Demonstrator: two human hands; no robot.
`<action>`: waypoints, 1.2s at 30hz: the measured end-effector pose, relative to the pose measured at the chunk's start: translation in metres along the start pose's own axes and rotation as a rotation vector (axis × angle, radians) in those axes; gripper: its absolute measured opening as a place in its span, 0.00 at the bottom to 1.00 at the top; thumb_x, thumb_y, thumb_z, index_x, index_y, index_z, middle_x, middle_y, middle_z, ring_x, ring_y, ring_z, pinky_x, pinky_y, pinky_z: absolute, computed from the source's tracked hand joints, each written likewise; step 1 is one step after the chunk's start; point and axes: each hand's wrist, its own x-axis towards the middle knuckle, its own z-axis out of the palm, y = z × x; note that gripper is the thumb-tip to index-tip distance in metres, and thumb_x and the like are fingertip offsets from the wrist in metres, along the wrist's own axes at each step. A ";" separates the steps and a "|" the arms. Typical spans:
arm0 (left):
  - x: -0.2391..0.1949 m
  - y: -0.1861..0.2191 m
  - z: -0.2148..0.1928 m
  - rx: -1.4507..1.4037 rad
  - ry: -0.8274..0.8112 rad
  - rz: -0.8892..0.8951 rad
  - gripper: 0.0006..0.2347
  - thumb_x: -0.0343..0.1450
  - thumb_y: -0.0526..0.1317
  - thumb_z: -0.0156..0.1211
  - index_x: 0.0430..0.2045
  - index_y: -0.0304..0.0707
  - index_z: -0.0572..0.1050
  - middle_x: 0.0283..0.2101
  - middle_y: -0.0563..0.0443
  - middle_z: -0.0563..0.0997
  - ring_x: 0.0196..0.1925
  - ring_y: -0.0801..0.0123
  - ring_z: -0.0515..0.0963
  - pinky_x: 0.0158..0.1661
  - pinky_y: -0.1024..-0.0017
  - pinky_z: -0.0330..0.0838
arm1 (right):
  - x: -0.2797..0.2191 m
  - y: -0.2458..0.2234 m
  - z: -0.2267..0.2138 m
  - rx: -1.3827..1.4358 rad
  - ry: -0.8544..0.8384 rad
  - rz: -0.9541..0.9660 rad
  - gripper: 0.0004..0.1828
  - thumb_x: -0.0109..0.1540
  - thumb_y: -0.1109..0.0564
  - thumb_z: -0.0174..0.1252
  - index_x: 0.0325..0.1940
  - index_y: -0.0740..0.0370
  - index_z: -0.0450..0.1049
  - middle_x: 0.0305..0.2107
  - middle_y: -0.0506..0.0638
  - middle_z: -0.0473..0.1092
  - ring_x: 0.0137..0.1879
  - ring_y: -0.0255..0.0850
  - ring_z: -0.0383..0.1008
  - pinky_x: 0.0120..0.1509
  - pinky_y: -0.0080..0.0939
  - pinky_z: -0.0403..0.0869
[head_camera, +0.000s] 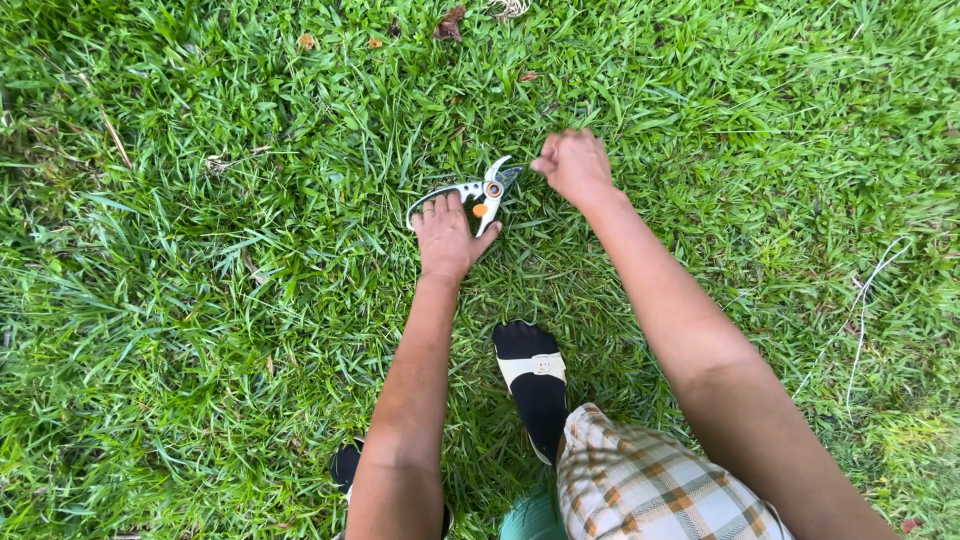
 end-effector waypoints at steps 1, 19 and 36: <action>-0.002 -0.002 -0.005 0.001 0.002 0.000 0.40 0.59 0.65 0.67 0.54 0.28 0.70 0.53 0.36 0.74 0.58 0.48 0.71 0.58 0.52 0.58 | -0.003 -0.005 -0.002 0.001 0.002 -0.001 0.06 0.64 0.53 0.64 0.38 0.58 0.79 0.38 0.53 0.75 0.52 0.48 0.72 0.70 0.53 0.68; -0.001 0.025 0.007 0.049 -0.148 0.088 0.35 0.61 0.62 0.70 0.54 0.32 0.72 0.52 0.41 0.77 0.59 0.50 0.71 0.58 0.55 0.60 | 0.005 0.026 0.043 0.024 -0.111 -0.106 0.06 0.54 0.68 0.60 0.31 0.60 0.76 0.35 0.52 0.74 0.45 0.47 0.76 0.55 0.51 0.76; -0.025 0.034 -0.012 0.129 -0.208 0.078 0.41 0.59 0.65 0.69 0.59 0.32 0.67 0.57 0.40 0.74 0.65 0.50 0.67 0.59 0.54 0.58 | -0.018 0.073 0.050 -0.149 -0.294 0.120 0.11 0.56 0.52 0.68 0.40 0.55 0.79 0.43 0.56 0.77 0.54 0.51 0.74 0.66 0.59 0.67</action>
